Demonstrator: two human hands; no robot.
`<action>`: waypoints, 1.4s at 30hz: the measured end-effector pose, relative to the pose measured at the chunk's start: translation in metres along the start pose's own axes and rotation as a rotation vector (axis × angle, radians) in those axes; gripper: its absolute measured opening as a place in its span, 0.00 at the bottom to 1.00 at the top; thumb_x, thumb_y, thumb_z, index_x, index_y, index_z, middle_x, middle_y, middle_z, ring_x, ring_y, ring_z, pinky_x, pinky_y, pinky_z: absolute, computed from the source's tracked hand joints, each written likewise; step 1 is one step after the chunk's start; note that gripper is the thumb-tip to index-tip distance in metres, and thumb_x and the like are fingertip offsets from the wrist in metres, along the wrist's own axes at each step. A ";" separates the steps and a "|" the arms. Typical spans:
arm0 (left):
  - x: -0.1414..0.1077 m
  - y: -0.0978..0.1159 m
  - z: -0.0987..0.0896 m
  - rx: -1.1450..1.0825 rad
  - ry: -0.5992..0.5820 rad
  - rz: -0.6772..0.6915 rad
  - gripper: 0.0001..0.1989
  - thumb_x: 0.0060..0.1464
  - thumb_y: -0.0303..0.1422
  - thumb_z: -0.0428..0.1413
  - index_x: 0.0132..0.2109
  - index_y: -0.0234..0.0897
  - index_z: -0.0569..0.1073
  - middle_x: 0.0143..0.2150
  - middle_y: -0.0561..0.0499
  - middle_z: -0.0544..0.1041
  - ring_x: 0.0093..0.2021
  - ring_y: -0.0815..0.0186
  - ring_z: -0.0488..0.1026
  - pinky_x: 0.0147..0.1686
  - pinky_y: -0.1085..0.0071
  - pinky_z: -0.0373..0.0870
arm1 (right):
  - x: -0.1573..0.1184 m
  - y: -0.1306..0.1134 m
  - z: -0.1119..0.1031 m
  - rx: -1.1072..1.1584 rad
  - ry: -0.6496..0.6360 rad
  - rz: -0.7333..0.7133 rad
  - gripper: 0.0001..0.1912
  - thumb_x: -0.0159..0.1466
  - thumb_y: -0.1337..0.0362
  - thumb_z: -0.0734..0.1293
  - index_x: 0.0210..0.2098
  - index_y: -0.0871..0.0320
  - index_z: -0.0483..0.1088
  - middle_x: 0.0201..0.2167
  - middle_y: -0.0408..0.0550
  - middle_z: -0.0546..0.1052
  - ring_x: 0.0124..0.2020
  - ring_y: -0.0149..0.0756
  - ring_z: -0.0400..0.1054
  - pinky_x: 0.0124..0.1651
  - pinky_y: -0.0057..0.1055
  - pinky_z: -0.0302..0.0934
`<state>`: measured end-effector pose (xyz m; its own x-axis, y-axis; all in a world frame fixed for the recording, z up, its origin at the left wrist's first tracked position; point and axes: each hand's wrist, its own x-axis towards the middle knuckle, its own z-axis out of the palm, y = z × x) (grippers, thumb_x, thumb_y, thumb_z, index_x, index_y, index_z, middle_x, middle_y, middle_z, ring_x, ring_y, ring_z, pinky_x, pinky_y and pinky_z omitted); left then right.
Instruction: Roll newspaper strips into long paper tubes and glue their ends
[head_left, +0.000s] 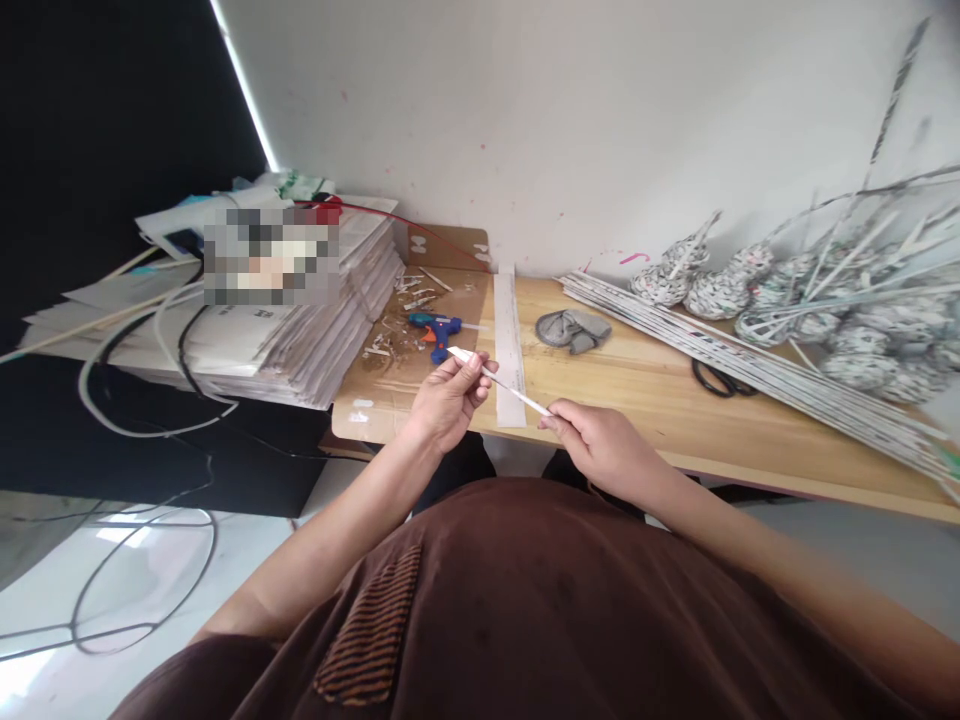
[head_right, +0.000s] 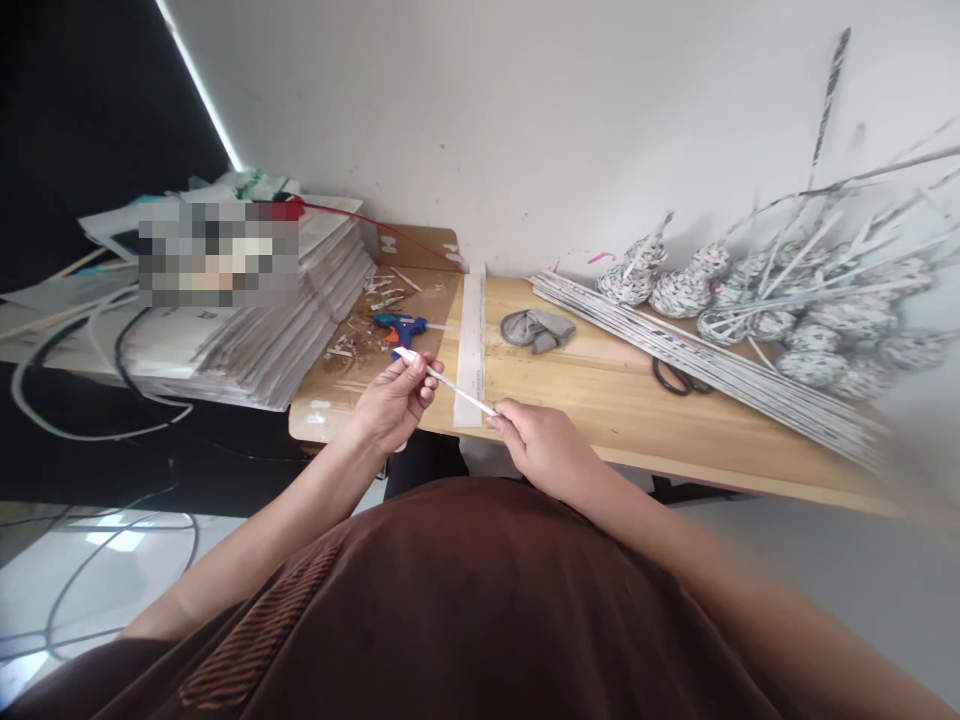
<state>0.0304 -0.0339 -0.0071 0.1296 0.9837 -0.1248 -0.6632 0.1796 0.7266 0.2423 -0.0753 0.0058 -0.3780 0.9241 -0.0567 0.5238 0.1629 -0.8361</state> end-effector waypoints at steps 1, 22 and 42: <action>0.001 0.000 -0.001 0.010 -0.005 0.004 0.08 0.48 0.29 0.64 0.35 0.30 0.75 0.30 0.50 0.76 0.25 0.78 0.69 0.23 0.85 0.65 | 0.000 0.002 0.000 0.049 -0.050 0.022 0.19 0.66 0.49 0.59 0.34 0.57 0.69 0.20 0.41 0.64 0.21 0.29 0.57 0.26 0.26 0.52; 0.004 -0.001 0.017 0.013 -0.014 0.085 0.10 0.56 0.38 0.57 0.36 0.34 0.72 0.30 0.53 0.74 0.35 0.71 0.76 0.33 0.79 0.71 | 0.020 0.000 -0.004 0.659 -0.390 0.191 0.20 0.66 0.48 0.59 0.35 0.60 0.66 0.17 0.35 0.59 0.14 0.24 0.56 0.18 0.22 0.50; 0.004 -0.005 0.004 -0.029 0.081 0.093 0.12 0.53 0.41 0.60 0.36 0.36 0.72 0.32 0.53 0.75 0.36 0.69 0.74 0.37 0.73 0.68 | 0.042 -0.008 0.014 0.287 -0.152 0.119 0.18 0.66 0.50 0.60 0.36 0.59 0.71 0.21 0.40 0.67 0.18 0.24 0.62 0.21 0.22 0.55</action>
<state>0.0372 -0.0309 -0.0088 0.0075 0.9936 -0.1126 -0.6908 0.0865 0.7178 0.2121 -0.0427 0.0024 -0.4477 0.8653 -0.2253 0.3433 -0.0663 -0.9369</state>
